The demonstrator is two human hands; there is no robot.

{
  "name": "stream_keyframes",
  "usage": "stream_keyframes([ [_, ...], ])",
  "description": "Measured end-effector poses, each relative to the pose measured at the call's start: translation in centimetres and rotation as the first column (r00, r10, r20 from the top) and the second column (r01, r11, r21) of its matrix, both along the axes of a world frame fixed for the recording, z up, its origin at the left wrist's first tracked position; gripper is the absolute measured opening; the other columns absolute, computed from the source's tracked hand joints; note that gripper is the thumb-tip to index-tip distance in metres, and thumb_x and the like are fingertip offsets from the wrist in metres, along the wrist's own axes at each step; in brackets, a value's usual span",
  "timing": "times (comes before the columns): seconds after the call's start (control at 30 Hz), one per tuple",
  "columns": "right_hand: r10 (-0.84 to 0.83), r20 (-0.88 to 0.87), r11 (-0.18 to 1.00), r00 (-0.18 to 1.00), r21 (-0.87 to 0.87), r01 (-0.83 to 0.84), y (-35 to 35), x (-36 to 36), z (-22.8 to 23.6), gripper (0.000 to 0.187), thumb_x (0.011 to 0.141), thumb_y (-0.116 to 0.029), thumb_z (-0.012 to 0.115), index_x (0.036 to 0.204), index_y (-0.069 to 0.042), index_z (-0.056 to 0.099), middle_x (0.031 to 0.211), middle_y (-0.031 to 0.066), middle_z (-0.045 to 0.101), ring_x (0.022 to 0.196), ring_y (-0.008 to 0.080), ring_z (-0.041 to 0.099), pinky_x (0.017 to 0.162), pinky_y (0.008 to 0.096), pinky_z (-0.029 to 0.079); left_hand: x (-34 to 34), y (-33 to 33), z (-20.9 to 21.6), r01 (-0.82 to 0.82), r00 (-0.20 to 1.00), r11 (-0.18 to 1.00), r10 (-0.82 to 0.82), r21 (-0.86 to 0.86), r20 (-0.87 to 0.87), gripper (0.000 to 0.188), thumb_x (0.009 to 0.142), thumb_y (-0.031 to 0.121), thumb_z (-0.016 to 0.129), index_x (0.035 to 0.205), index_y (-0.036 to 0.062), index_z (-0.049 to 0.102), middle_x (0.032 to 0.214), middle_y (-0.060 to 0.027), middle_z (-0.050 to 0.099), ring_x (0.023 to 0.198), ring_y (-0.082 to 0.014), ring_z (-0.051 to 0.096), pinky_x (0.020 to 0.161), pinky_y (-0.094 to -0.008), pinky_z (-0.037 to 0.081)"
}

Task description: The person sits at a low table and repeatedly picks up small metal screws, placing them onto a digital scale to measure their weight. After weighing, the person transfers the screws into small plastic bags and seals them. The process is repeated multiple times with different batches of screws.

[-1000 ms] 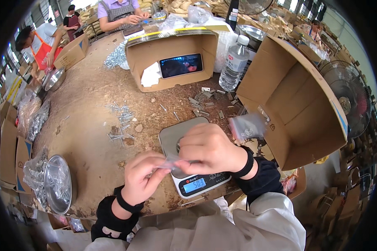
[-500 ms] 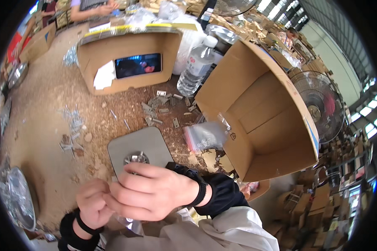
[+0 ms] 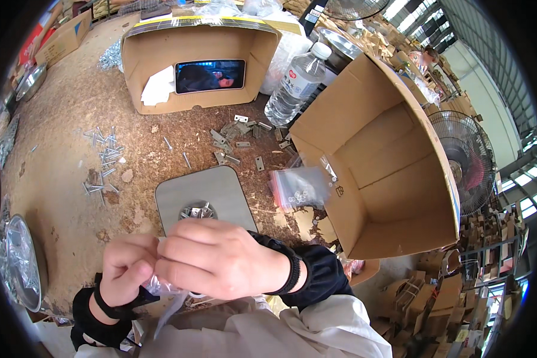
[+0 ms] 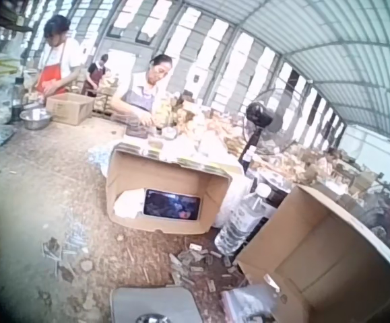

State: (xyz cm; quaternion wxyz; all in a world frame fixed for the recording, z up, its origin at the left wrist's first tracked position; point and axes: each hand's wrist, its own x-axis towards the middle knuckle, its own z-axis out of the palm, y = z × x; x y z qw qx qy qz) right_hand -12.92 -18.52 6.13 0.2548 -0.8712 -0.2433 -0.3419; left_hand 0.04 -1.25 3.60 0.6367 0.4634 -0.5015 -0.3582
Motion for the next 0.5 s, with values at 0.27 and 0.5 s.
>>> stream_keyframes([
  [0.27,0.197,0.004,0.978,0.980,0.070,-0.196,0.9,0.1,0.2,0.017,0.074,-0.015,0.071,0.077,-0.005,0.057,0.092,0.0101,0.056,0.102,0.0297,0.056,0.078,0.0426,0.053,-0.3,-0.9,0.3,0.064,0.996,0.988,-0.054,0.143,-0.075,0.013,0.073,-0.001,0.063,0.086,-0.0014,0.063,0.076,-0.0059,0.060,0.071,-0.0179,0.059,0.067,-0.0295,0.044],
  [0.5,0.237,-0.072,0.963,0.969,0.149,-0.224,0.7,-0.5,0.7,0.023,0.088,-0.021,0.070,0.073,-0.006,0.060,0.088,0.0082,0.066,0.103,0.0318,0.062,0.093,0.0513,0.053,-0.6,0.6,-1.6,0.180,0.820,0.955,-0.013,0.235,-0.572,0.035,0.071,0.004,0.076,0.103,0.0012,0.060,0.098,-0.0068,0.061,0.094,-0.0156,0.059,0.082,-0.0290,0.045],
])
